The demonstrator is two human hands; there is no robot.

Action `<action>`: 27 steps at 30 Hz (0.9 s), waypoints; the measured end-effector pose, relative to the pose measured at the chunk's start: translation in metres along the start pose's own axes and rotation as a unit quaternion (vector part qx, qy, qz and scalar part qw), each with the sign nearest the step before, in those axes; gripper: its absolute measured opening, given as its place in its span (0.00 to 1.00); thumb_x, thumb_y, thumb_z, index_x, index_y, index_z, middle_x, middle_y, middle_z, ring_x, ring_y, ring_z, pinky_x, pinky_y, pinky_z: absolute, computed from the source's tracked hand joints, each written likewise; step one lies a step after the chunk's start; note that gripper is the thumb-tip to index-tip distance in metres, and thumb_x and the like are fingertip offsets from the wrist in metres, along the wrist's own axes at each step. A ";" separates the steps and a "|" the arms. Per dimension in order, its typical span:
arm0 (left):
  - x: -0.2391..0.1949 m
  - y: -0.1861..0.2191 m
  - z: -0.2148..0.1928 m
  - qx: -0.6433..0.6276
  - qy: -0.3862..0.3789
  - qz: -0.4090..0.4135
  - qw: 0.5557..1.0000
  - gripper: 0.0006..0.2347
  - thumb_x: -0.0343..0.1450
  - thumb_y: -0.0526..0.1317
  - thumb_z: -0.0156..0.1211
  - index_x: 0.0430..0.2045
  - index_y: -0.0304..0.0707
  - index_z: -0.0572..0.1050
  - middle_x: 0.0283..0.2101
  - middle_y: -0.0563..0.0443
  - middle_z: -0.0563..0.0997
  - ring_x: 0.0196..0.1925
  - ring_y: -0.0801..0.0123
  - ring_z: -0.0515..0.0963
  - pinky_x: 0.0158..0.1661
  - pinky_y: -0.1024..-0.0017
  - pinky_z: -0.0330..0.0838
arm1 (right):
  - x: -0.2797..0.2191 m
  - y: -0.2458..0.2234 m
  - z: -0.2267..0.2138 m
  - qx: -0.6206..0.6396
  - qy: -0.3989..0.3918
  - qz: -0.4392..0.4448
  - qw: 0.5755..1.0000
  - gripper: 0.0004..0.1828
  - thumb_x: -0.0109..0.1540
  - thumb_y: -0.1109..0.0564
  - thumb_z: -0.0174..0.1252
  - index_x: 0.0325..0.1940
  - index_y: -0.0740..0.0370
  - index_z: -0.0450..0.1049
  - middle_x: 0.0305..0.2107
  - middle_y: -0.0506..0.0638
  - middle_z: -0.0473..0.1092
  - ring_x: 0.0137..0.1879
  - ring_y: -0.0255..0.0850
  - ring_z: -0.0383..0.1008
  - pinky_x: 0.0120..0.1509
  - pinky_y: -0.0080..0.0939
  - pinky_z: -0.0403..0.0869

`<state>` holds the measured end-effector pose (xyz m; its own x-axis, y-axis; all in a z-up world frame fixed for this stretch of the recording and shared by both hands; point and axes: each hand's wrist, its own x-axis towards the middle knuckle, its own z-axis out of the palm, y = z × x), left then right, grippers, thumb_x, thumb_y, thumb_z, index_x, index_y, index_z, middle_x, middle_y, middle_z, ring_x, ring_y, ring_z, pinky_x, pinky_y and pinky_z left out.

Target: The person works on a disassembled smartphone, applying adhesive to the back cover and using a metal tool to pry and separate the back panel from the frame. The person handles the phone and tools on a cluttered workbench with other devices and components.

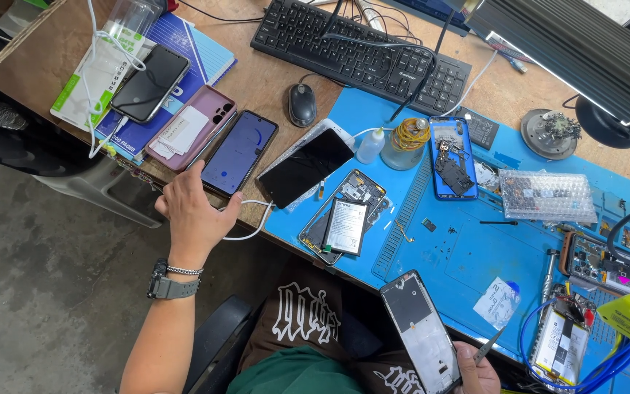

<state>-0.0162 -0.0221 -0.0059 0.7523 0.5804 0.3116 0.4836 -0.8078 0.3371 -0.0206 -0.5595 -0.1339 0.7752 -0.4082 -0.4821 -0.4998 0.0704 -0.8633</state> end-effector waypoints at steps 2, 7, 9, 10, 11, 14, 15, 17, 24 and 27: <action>0.001 0.001 0.000 -0.007 -0.002 0.003 1.000 0.35 0.66 0.57 0.64 0.64 0.36 0.63 0.56 0.35 0.73 0.60 0.40 0.68 0.50 0.47 0.56 | 0.000 0.000 0.000 0.001 0.001 0.001 1.000 0.14 0.70 0.54 0.61 0.50 0.69 0.77 0.39 0.61 0.77 0.38 0.52 0.78 0.40 0.48 0.79; 0.004 0.004 -0.004 -0.013 -0.017 -0.011 1.000 0.34 0.65 0.56 0.64 0.64 0.36 0.63 0.54 0.37 0.74 0.58 0.41 0.69 0.49 0.48 0.55 | 0.002 -0.002 -0.002 -0.016 0.002 0.008 1.000 0.16 0.69 0.52 0.62 0.50 0.69 0.77 0.38 0.61 0.77 0.37 0.53 0.78 0.39 0.50 0.79; 0.002 0.003 -0.005 -0.006 -0.010 -0.006 1.000 0.34 0.66 0.56 0.63 0.63 0.36 0.65 0.53 0.38 0.73 0.57 0.41 0.68 0.50 0.46 0.56 | -0.022 -0.035 0.011 -0.015 0.004 0.040 0.999 0.17 0.69 0.52 0.61 0.51 0.70 0.76 0.39 0.63 0.76 0.39 0.56 0.77 0.42 0.53 0.78; 0.001 0.004 -0.004 0.001 -0.002 -0.002 1.000 0.33 0.66 0.57 0.63 0.63 0.35 0.66 0.52 0.39 0.72 0.56 0.42 0.68 0.50 0.45 0.57 | -0.033 -0.051 0.017 -0.014 0.006 0.072 0.997 0.18 0.68 0.51 0.61 0.53 0.70 0.75 0.41 0.65 0.76 0.41 0.58 0.76 0.46 0.56 0.78; -0.005 0.013 -0.009 -0.001 -0.009 0.006 1.000 0.33 0.66 0.57 0.63 0.63 0.35 0.66 0.52 0.39 0.72 0.56 0.42 0.68 0.50 0.45 0.57 | -0.033 -0.050 0.017 -0.011 0.016 0.076 0.997 0.18 0.68 0.51 0.61 0.53 0.70 0.75 0.41 0.65 0.76 0.41 0.58 0.76 0.46 0.56 0.78; -0.023 0.057 -0.019 -0.077 0.065 0.075 0.992 0.26 0.67 0.53 0.64 0.55 0.35 0.73 0.53 0.39 0.70 0.55 0.40 0.70 0.48 0.42 0.62 | -0.038 -0.046 0.015 -0.007 -0.005 0.025 1.000 0.16 0.70 0.52 0.59 0.44 0.73 0.76 0.25 0.63 0.72 0.28 0.51 0.71 0.29 0.50 0.71; -0.036 0.077 -0.022 -0.213 -0.043 0.071 0.973 0.25 0.67 0.49 0.64 0.56 0.36 0.71 0.53 0.42 0.73 0.52 0.50 0.74 0.49 0.53 0.68 | -0.040 -0.049 0.015 0.027 -0.034 0.015 0.999 0.15 0.70 0.54 0.58 0.44 0.72 0.75 0.26 0.63 0.73 0.28 0.51 0.73 0.29 0.48 0.72; -0.060 0.111 -0.019 -0.345 -0.156 0.064 0.923 0.24 0.67 0.46 0.64 0.57 0.37 0.70 0.54 0.46 0.76 0.50 0.59 0.79 0.50 0.65 0.74 | -0.038 -0.046 0.012 0.059 -0.059 0.005 0.997 0.14 0.70 0.55 0.57 0.44 0.72 0.75 0.26 0.63 0.74 0.28 0.50 0.74 0.30 0.46 0.73; -0.097 0.186 -0.001 -0.612 -0.592 0.130 0.508 0.47 0.59 0.52 0.72 0.72 0.42 0.49 0.70 0.38 0.60 0.71 0.52 0.64 0.69 0.56 0.64 | -0.029 -0.042 0.001 0.124 -0.198 0.008 0.972 0.11 0.68 0.53 0.58 0.41 0.65 0.75 0.21 0.56 0.74 0.23 0.42 0.74 0.23 0.37 0.70; -0.101 0.195 0.010 -0.657 -0.553 0.168 0.483 0.42 0.61 0.52 0.73 0.69 0.42 0.56 0.65 0.41 0.71 0.66 0.57 0.73 0.66 0.57 0.72 | -0.035 -0.059 0.003 0.058 -0.201 -0.039 0.977 0.14 0.67 0.52 0.59 0.38 0.67 0.76 0.22 0.52 0.72 0.25 0.39 0.70 0.28 0.36 0.66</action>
<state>0.0067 -0.2391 0.0197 0.8195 -0.5594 0.1246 0.0960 0.3483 0.9324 -0.0167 -0.5467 -0.0663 0.9096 -0.0282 -0.4146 -0.4048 0.1652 -0.8993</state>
